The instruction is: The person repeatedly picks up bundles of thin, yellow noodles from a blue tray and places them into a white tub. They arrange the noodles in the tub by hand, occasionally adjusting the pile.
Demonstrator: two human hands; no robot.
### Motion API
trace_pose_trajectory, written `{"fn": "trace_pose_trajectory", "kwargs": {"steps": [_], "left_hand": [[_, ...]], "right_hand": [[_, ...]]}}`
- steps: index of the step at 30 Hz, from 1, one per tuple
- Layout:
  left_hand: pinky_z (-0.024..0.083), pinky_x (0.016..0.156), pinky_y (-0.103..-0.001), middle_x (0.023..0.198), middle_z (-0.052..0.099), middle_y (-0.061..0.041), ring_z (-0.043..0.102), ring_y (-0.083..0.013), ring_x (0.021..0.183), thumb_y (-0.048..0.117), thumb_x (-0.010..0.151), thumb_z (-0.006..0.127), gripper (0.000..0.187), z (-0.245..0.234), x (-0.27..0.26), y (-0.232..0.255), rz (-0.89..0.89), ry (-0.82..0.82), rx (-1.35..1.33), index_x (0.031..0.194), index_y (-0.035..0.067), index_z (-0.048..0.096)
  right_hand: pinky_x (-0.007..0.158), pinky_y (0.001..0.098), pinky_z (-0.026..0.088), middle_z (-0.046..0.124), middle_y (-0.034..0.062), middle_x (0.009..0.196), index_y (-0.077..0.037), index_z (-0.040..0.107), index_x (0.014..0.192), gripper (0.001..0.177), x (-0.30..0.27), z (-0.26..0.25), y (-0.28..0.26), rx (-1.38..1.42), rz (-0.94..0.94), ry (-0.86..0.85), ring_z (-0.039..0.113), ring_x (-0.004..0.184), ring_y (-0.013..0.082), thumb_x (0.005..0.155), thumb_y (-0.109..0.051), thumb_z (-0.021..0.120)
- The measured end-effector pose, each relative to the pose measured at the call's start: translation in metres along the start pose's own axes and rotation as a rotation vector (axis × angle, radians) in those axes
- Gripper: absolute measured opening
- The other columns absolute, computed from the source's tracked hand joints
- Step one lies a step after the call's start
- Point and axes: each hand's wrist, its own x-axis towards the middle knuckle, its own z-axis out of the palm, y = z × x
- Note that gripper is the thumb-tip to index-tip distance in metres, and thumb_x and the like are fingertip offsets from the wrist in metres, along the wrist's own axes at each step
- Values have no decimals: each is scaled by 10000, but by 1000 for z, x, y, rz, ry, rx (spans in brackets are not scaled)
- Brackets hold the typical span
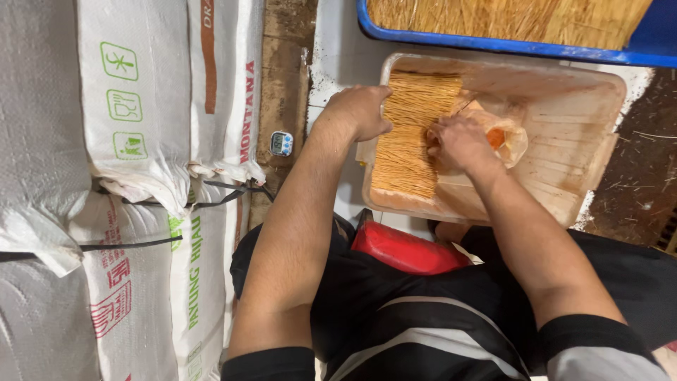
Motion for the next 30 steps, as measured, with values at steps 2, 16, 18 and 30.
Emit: {"fn": "trace_pose_trajectory", "kwargs": {"steps": [2,16,18,30], "left_hand": [[427,1159,-420,1416,624,-65,591,-235,1303,377,886,764,733,-1,0,4,-2,-20,5,1528,208,451],[413,1172,-424,1441,599,-69,566,-234,1330,385,889,755,740,-1,-6,7,-31,-43,42,1535,216,436],[406,1170,-426,1442,592,-74,559,-238,1332,380,889,757,742,0,-6,7,-17,-29,53,1533,207,432],[416,1170,-428,1416,616,-76,571,-241,1325,388,896,750,736,1,-5,13,-31,-45,64,1537,213,433]], "right_hand": [[1054,477,485,691,140,1181,-158,639,1332,466,1,1,-1,119,172,-243,625,1189,282,1008,-490,614],[932,398,579,755,110,1119,-122,768,1178,287,-6,62,15,609,281,383,701,1014,230,992,-327,694],[939,370,564,754,95,1140,-92,760,1204,291,0,80,24,901,447,605,703,1034,210,1007,-291,679],[1172,428,336,440,64,1565,-117,397,1528,791,-6,83,7,2177,586,274,411,1385,213,997,-700,449]]}}
